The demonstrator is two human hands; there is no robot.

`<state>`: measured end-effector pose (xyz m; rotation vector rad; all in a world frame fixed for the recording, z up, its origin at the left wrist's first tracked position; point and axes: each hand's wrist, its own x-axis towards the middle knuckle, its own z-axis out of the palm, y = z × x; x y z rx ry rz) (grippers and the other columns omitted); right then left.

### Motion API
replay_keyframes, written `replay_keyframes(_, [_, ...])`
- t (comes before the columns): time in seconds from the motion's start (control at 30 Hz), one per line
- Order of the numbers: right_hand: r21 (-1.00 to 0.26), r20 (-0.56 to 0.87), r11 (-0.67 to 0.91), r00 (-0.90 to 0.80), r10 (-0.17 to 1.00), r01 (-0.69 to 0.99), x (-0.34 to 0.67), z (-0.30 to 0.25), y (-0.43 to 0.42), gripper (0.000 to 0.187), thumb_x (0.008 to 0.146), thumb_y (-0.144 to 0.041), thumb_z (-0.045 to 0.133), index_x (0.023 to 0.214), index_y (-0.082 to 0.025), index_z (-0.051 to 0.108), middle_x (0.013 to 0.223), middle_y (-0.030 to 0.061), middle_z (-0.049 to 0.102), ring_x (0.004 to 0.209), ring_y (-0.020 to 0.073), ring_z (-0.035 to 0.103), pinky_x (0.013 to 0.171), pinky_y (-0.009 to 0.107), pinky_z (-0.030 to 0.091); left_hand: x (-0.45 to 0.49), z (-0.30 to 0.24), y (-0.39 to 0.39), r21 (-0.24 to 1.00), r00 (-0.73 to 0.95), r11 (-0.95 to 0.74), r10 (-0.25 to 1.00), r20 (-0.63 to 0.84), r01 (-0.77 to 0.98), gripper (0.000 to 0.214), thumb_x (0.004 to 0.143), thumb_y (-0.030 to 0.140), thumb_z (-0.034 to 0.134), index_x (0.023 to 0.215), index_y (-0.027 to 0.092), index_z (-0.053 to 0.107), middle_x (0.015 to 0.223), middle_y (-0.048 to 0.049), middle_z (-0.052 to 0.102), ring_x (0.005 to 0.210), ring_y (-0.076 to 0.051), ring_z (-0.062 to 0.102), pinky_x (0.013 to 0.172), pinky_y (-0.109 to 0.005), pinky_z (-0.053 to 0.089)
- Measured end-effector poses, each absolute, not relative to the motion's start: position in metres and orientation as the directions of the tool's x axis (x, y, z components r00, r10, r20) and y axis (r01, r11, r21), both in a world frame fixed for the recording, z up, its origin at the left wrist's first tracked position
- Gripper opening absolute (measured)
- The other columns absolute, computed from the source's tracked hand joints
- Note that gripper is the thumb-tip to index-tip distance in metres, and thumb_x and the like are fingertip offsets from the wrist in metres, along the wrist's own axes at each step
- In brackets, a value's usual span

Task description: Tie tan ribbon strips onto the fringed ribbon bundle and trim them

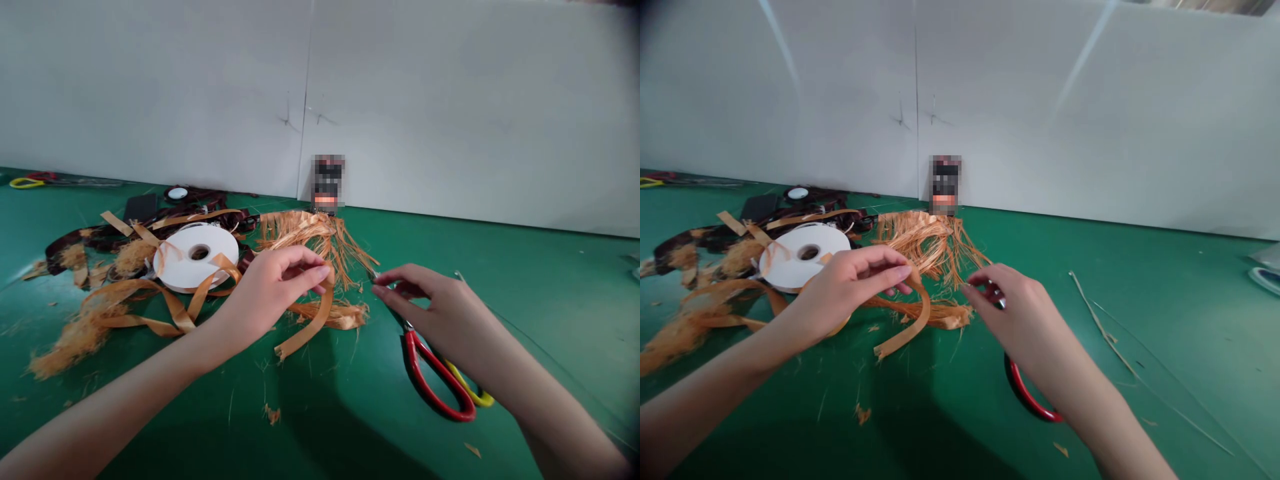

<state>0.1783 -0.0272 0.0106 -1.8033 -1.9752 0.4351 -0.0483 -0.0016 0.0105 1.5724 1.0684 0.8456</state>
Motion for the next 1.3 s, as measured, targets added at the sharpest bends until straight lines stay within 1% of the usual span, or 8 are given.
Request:
replay_keyframes(0.1, [-0.616, 0.205, 0.256, -0.162, 0.965, 0.745, 0.145, 0.033, -0.025, 0.018, 0.085, -0.036, 0.060, 0.086, -0.023, 0.072, 0.074, 0.0014, 0.070, 0.063, 0.0139, 0.062, 0.055, 0.025, 0.048, -0.049, 0.011, -0.001, 0.970, 0.349, -0.106, 0.937, 0.023, 0.220, 0.020, 0.087, 0.038, 0.063, 0.082, 0.020, 0.069, 0.081, -0.0028, 0.072, 0.081, -0.019, 0.070, 0.075, -0.027, 0.050])
replay_keyframes(0.3, [-0.681, 0.158, 0.252, -0.199, 0.967, 0.687, 0.130, 0.041, -0.013, 0.017, 0.081, -0.031, 0.062, 0.076, -0.022, 0.075, 0.072, 0.0015, 0.072, 0.067, 0.0151, 0.065, 0.048, 0.023, 0.044, -0.049, 0.009, 0.002, 0.974, 0.308, -0.099, 0.951, 0.033, 0.203, 0.017, 0.087, 0.035, 0.062, 0.081, 0.020, 0.068, 0.079, -0.0010, 0.071, 0.079, -0.016, 0.067, 0.075, -0.026, 0.050])
replay_keyframes(0.43, [-0.699, 0.178, 0.258, -0.188, 0.966, 0.666, 0.130, 0.036, -0.006, 0.016, 0.078, -0.025, 0.061, 0.070, -0.020, 0.073, 0.068, 0.0007, 0.070, 0.064, 0.0138, 0.062, 0.050, 0.024, 0.044, -0.049, 0.007, 0.004, 0.979, 0.322, -0.095, 0.946, 0.032, 0.182, 0.015, 0.088, 0.033, 0.062, 0.082, 0.020, 0.068, 0.078, 0.0005, 0.069, 0.080, -0.014, 0.066, 0.076, -0.024, 0.050])
replay_keyframes(0.6, [-0.775, 0.184, 0.231, -0.141, 0.973, 0.589, 0.130, 0.034, -0.005, 0.012, 0.074, -0.022, 0.063, 0.068, -0.019, 0.072, 0.066, 0.0003, 0.069, 0.062, 0.0122, 0.058, 0.051, 0.023, 0.044, -0.046, 0.007, 0.005, 0.987, 0.314, -0.090, 0.948, 0.044, 0.132, 0.014, 0.086, 0.032, 0.066, 0.079, 0.021, 0.070, 0.076, 0.0013, 0.069, 0.077, -0.013, 0.065, 0.072, -0.021, 0.049])
replay_keyframes(0.8, [-0.912, 0.147, 0.191, -0.145, 0.978, 0.362, 0.137, 0.033, -0.005, 0.010, 0.073, -0.019, 0.065, 0.063, -0.019, 0.069, 0.063, -0.0021, 0.065, 0.060, 0.0099, 0.057, 0.053, 0.022, 0.044, -0.041, 0.007, 0.002, 1.000, 0.281, 0.008, 0.960, -0.005, -0.011, 0.008, 0.082, 0.028, 0.071, 0.078, 0.022, 0.073, 0.075, 0.0036, 0.069, 0.071, -0.010, 0.064, 0.070, -0.019, 0.049])
replay_keyframes(0.97, [-0.949, 0.093, 0.129, -0.135, 0.986, 0.288, 0.144, 0.032, -0.002, 0.011, 0.073, -0.022, 0.067, 0.062, -0.020, 0.071, 0.065, -0.0011, 0.067, 0.065, 0.0112, 0.057, 0.059, 0.024, 0.045, -0.036, 0.004, 0.003, 0.995, 0.243, 0.048, 0.970, -0.026, -0.088, 0.010, 0.082, 0.030, 0.072, 0.077, 0.022, 0.073, 0.072, 0.0054, 0.069, 0.067, -0.008, 0.063, 0.067, -0.017, 0.047])
replay_keyframes(1.13, [-0.960, -0.067, -0.036, -0.103, 0.992, 0.277, 0.147, 0.031, 0.001, 0.012, 0.071, -0.025, 0.067, 0.061, -0.021, 0.072, 0.067, 0.0006, 0.066, 0.067, 0.0124, 0.056, 0.061, 0.026, 0.042, -0.033, 0.002, 0.003, 0.992, 0.234, 0.072, 0.971, -0.045, -0.107, 0.012, 0.083, 0.033, 0.072, 0.077, 0.022, 0.072, 0.071, 0.0059, 0.068, 0.065, -0.007, 0.063, 0.066, -0.017, 0.048])
replay_keyframes(1.3, [-0.976, -0.058, -0.028, -0.136, 0.989, 0.215, 0.149, 0.030, 0.002, 0.014, 0.072, -0.024, 0.067, 0.058, -0.022, 0.071, 0.065, 0.0003, 0.066, 0.068, 0.0124, 0.056, 0.064, 0.027, 0.044, -0.031, -0.001, 0.003, 0.990, 0.251, 0.091, 0.966, -0.061, -0.111, 0.011, 0.075, 0.023, 0.079, 0.079, 0.021, 0.069, 0.077, 0.0059, 0.068, 0.073, -0.007, 0.065, 0.073, -0.017, 0.051])
